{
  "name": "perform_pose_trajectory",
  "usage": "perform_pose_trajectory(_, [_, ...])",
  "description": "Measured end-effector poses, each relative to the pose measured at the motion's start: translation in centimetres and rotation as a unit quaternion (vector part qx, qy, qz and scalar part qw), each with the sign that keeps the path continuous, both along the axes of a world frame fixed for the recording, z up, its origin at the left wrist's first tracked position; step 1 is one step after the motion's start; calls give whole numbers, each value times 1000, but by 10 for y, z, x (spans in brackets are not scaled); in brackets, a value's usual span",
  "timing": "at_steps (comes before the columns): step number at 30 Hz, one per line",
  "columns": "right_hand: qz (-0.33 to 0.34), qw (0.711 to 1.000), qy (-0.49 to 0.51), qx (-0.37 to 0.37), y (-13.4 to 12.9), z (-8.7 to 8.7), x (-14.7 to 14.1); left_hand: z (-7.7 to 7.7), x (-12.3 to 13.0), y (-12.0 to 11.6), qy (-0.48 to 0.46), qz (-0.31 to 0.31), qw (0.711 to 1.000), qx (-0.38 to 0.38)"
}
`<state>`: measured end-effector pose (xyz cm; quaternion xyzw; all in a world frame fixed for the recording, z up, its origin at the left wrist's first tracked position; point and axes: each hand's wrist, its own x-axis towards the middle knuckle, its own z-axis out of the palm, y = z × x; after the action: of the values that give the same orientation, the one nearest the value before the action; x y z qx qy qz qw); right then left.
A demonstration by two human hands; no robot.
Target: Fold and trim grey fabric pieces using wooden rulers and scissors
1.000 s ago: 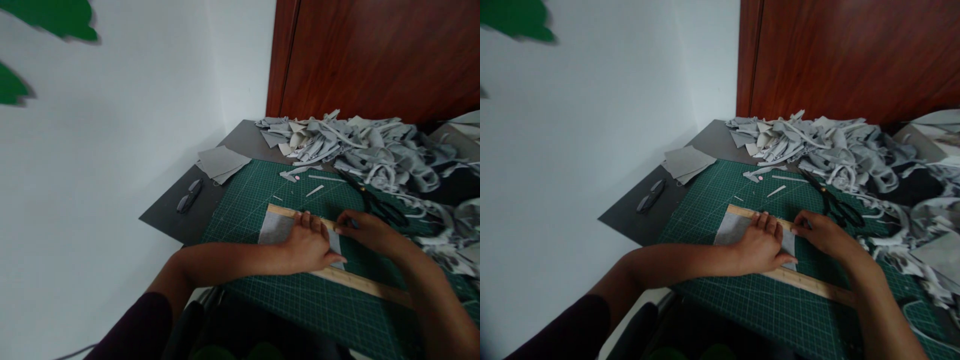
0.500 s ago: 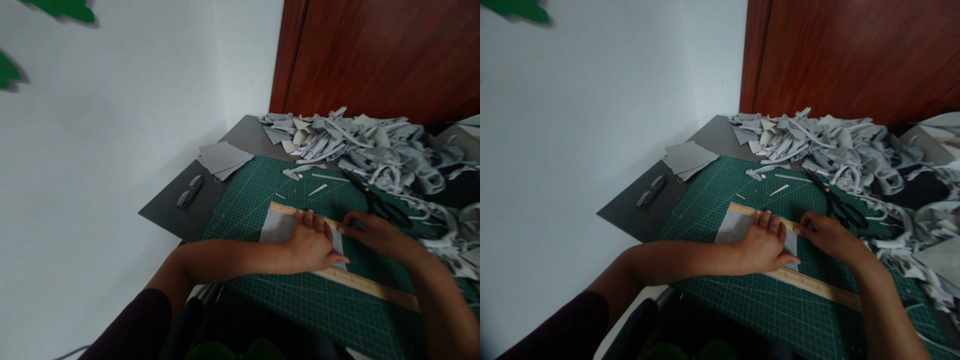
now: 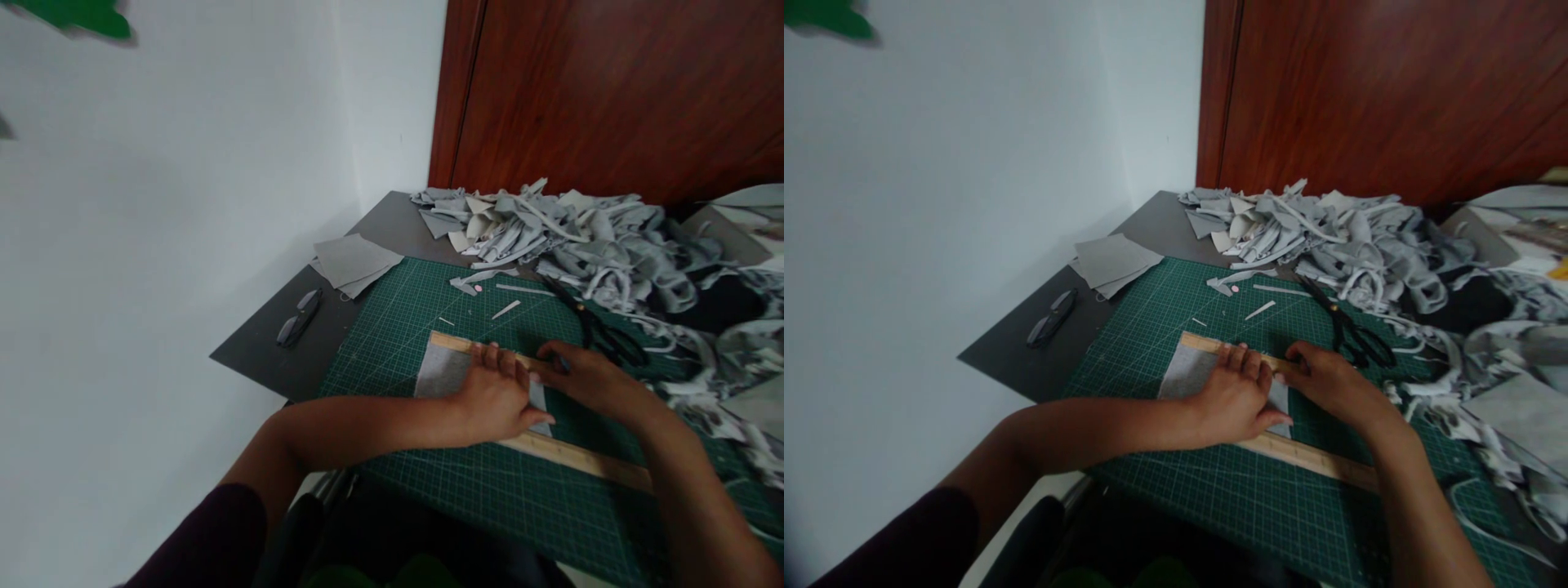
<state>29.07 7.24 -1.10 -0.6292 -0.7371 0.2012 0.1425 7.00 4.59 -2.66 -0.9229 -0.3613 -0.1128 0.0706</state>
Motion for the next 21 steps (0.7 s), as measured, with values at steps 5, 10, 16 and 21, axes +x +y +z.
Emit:
perform_pose_trajectory(5, [-18, 1000, -18, 9, 2, 0, 6, 2, 0, 1, 3, 14, 1000, -5])
perform_pose_trajectory(10, [-7, 1000, 2, -1, 2, 0, 4, 7, 0, 0, 5, 21, 1000, -21])
perform_pose_trajectory(16, [0, 1000, 11, -2, 3, -1, 4, 8, -1, -2, 9, 29, 999, -13])
perform_pose_trajectory(21, [0, 1000, 5, -8, 4, -5, 8, 11, -1, -3, 25, 32, 999, -7])
